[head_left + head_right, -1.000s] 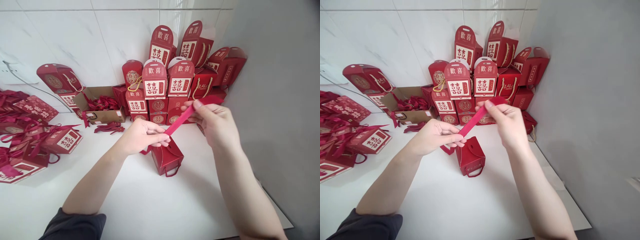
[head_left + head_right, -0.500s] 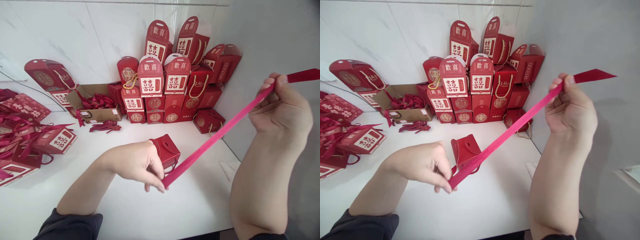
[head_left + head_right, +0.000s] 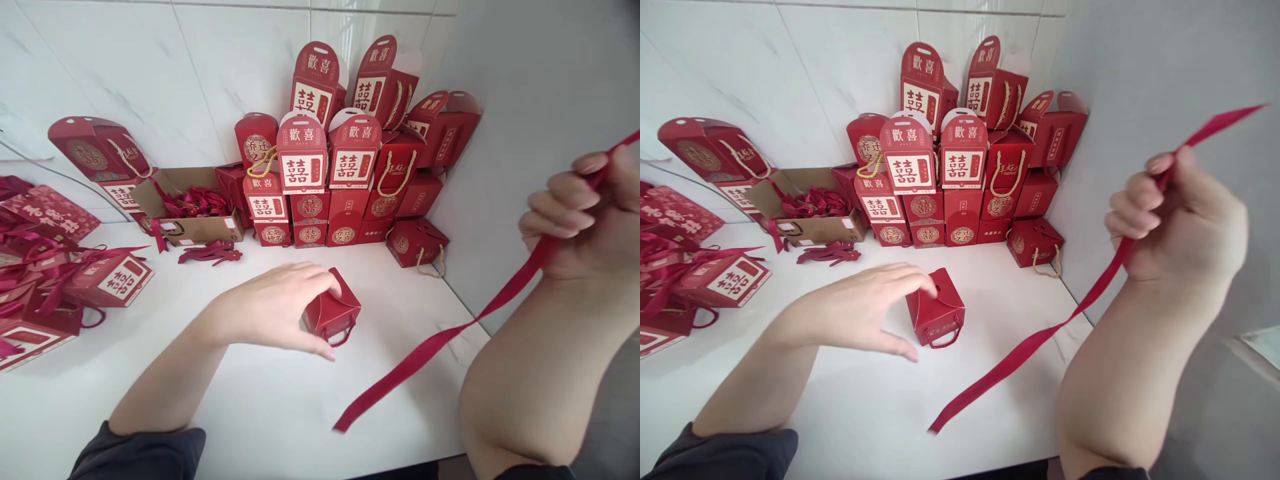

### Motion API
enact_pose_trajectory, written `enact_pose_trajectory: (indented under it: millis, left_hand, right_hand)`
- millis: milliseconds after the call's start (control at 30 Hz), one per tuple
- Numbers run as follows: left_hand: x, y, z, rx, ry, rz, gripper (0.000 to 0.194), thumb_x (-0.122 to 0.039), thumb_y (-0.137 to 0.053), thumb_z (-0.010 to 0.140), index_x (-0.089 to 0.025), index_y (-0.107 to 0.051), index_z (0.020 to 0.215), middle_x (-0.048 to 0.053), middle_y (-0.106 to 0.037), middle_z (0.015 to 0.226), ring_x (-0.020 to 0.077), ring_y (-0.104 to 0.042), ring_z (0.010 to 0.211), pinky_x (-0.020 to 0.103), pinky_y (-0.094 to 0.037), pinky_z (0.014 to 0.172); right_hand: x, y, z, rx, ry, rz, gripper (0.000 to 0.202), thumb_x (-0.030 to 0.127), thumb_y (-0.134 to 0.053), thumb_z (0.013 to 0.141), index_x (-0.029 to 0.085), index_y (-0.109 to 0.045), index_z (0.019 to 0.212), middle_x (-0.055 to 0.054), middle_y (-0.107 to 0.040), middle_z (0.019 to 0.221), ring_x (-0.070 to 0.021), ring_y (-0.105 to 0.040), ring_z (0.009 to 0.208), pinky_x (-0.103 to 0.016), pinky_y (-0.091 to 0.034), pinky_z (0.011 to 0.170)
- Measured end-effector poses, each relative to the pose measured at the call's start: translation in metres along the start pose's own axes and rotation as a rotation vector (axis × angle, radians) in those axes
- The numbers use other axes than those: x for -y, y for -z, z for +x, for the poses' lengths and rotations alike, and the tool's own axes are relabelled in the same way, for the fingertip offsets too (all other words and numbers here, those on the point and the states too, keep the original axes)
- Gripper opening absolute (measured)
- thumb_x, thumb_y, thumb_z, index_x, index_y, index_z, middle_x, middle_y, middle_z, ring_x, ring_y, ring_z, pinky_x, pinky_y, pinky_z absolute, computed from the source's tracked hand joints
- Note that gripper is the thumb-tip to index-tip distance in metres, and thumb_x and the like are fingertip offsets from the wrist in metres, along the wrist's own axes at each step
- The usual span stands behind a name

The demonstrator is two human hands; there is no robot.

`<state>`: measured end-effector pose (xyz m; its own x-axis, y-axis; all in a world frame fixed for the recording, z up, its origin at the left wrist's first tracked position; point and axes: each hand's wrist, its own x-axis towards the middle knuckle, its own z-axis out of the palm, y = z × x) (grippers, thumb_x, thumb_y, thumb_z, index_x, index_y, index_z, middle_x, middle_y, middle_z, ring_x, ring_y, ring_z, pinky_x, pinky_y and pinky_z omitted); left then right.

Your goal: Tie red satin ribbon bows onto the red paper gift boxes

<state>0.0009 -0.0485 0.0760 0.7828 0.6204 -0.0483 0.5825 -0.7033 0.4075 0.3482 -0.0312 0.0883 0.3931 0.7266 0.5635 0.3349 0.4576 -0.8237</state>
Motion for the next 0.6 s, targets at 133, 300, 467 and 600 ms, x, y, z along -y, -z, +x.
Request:
enact_pose_trajectory:
  millis: [133,300,467,600]
  left_hand:
    - [0.02,-0.016,0.015,-0.05,0.138,0.206,0.073,-0.061,-0.068,0.068,-0.016,-0.056,0.125,0.016,-0.059,0.126,0.036,-0.051,0.119,0.05,-0.032,0.106]
    - [0.037,-0.002,0.014,0.113,0.134,0.187,0.048,-0.04,-0.066,0.074,-0.019,-0.06,0.118,0.011,-0.058,0.128,0.0302,-0.05,0.122,0.039,-0.038,0.103]
    - [0.042,0.009,0.009,0.207,0.107,0.146,0.058,-0.038,-0.066,0.077,-0.03,-0.053,0.132,0.007,-0.047,0.143,0.0294,-0.04,0.134,0.04,-0.034,0.11]
    - [0.041,0.009,0.01,0.218,0.1,0.107,0.057,-0.037,-0.064,0.08,-0.035,-0.051,0.135,0.004,-0.038,0.151,0.0294,-0.034,0.14,0.041,-0.031,0.113]
  right_hand:
    - [0.02,-0.04,-0.021,0.56,-0.151,0.179,0.029,0.036,-0.056,0.087,0.021,-0.053,0.063,0.005,-0.036,0.045,-0.0089,-0.027,0.038,-0.026,-0.016,0.04]
    - [0.013,-0.081,-0.031,1.37,-0.264,-0.118,0.041,0.047,-0.058,0.086,0.016,-0.057,0.06,0.007,-0.033,0.046,-0.0057,-0.024,0.043,-0.023,-0.019,0.042]
    - [-0.002,-0.104,-0.036,1.507,-0.367,-0.217,0.04,0.043,-0.052,0.087,0.015,-0.064,0.062,0.002,-0.049,0.045,-0.0086,-0.042,0.042,-0.023,-0.032,0.044]
    - [-0.008,-0.111,-0.04,1.615,-0.472,-0.205,0.035,0.036,-0.052,0.086,0.014,-0.068,0.065,-0.001,-0.057,0.046,-0.0121,-0.052,0.043,-0.024,-0.042,0.049]
